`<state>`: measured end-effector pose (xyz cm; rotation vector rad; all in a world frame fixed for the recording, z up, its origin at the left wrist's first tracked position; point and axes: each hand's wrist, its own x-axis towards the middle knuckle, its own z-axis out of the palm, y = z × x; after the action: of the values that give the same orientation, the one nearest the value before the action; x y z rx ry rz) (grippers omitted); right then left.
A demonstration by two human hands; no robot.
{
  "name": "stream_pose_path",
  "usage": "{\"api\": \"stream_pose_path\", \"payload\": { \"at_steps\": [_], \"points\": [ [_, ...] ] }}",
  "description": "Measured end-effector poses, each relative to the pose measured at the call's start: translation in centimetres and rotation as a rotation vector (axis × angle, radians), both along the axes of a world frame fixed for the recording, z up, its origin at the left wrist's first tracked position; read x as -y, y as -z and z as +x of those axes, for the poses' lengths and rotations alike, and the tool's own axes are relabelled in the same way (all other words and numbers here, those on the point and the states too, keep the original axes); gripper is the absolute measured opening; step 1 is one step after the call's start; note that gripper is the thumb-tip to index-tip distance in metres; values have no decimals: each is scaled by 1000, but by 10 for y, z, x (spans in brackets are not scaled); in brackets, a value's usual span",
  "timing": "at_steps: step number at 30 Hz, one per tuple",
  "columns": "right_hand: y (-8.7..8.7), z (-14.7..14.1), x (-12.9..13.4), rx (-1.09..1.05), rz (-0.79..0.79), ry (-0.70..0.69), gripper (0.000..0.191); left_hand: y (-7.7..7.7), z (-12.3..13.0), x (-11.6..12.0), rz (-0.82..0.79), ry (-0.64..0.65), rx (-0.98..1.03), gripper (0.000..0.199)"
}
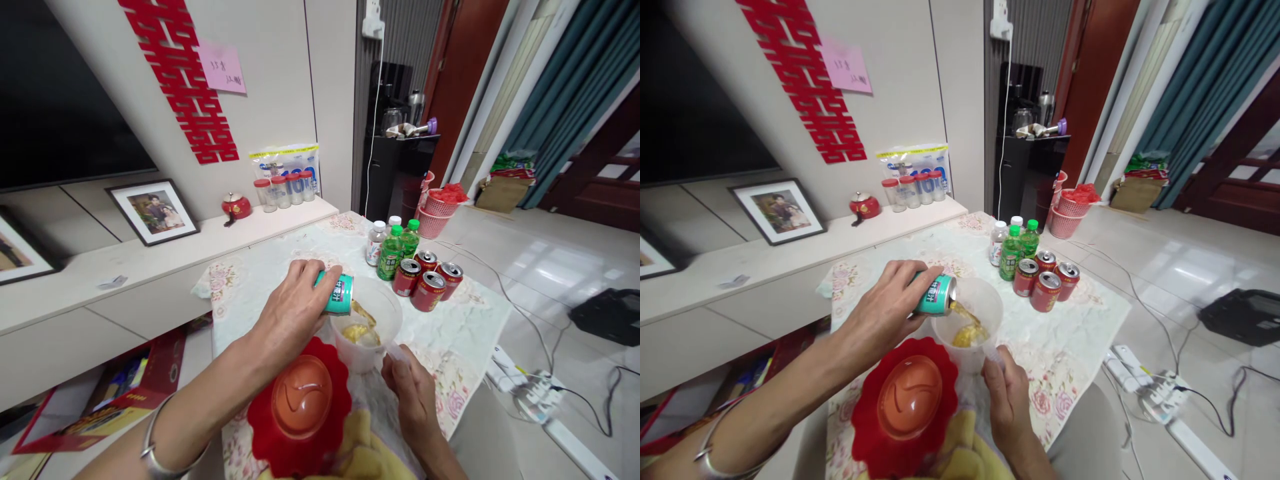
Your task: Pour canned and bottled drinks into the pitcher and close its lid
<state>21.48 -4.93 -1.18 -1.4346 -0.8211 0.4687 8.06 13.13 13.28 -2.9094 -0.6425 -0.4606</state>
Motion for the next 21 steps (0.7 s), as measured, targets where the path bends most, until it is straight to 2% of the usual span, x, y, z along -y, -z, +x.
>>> {"api": "stream_pose_path", "payload": {
  "at_steps": [9,21],
  "points": [
    [6,3,0,5,7,-13,46,2,0,0,103,19,28,68],
    [0,-1,0,-24,4,12,47,-1,-1,4,147,1,1,69]
  ]
}}
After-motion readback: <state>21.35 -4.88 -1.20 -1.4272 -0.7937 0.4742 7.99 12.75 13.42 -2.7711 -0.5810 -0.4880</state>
